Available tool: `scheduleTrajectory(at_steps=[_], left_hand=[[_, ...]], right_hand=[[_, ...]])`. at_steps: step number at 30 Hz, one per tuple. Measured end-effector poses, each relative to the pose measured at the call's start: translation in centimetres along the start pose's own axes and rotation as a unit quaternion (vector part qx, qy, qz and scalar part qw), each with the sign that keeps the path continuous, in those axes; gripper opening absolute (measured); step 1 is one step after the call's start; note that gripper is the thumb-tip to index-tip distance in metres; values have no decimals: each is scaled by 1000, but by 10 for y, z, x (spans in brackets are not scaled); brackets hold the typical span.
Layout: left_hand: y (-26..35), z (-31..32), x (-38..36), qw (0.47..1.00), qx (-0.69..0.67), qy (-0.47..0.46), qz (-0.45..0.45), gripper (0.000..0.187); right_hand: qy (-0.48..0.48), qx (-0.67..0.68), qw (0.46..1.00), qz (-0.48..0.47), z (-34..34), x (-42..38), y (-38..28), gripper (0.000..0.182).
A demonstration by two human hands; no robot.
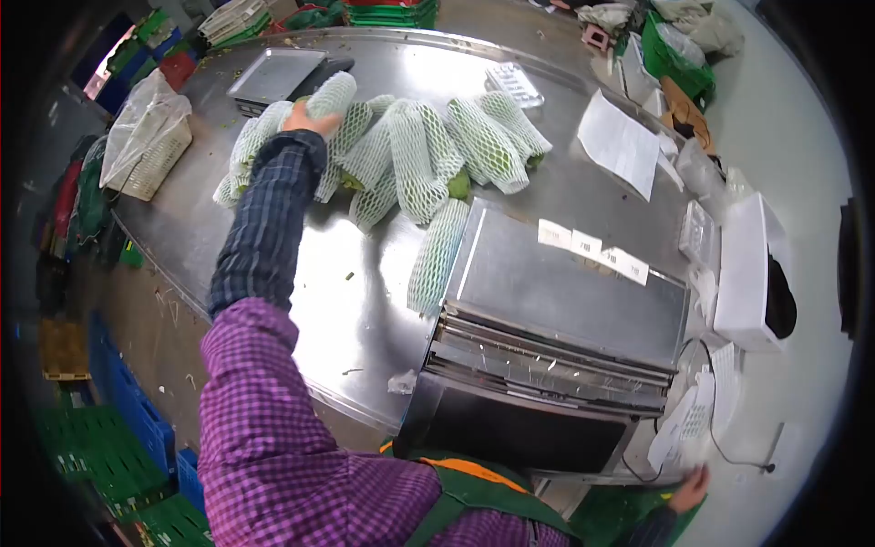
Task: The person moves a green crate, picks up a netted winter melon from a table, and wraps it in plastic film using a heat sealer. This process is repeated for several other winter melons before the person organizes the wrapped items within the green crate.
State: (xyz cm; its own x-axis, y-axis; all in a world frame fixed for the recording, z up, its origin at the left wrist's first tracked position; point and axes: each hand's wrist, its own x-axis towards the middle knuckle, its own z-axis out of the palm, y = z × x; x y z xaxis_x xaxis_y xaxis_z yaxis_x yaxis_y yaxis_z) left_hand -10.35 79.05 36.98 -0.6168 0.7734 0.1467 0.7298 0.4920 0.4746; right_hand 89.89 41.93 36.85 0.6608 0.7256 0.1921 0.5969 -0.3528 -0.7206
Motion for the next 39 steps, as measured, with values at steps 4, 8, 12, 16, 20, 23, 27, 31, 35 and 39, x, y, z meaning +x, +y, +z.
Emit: scheduleTrajectory(at_steps=[4, 8, 12, 16, 20, 23, 27, 31, 35, 39], left_hand=[[32, -39, -71, 873, -432, -210, -84, 72], [112, -46, -213, 700, -601, -374, -91, 65], [179, -16, -285, 620, -534, -574, -33, 69], [220, 15, -323, 723, -392, -555, 122, 77], [210, 22, -344, 850, -228, -406, 246, 68], [185, 2, -359, 892, -252, -318, 199, 43], [147, -30, -394, 940, -8, -279, 199, 37], [150, 5, -399, 883, -284, -370, 56, 19], [137, -36, -371, 711, -527, -465, -28, 13], [191, -53, -353, 673, -658, -339, 5, 24]], right_hand=[[-152, 147, 975, -62, 136, -5, -181, 38], [-401, 274, 862, -144, 238, -40, -341, 85], [-475, 329, 796, -179, 273, -49, -361, 94], [-488, 299, 800, -177, 262, -41, -322, 81], [-446, 163, 851, -222, 245, -42, -289, 65], [-420, 157, 873, -193, 221, -42, -261, 54], [-243, -64, 923, -292, 188, -55, -233, 34], [-345, 76, 921, -167, 218, -72, -232, 20], [-436, 462, 768, 82, 181, -46, -256, 16], [-391, 563, 728, 15, 184, -20, -300, 20]])
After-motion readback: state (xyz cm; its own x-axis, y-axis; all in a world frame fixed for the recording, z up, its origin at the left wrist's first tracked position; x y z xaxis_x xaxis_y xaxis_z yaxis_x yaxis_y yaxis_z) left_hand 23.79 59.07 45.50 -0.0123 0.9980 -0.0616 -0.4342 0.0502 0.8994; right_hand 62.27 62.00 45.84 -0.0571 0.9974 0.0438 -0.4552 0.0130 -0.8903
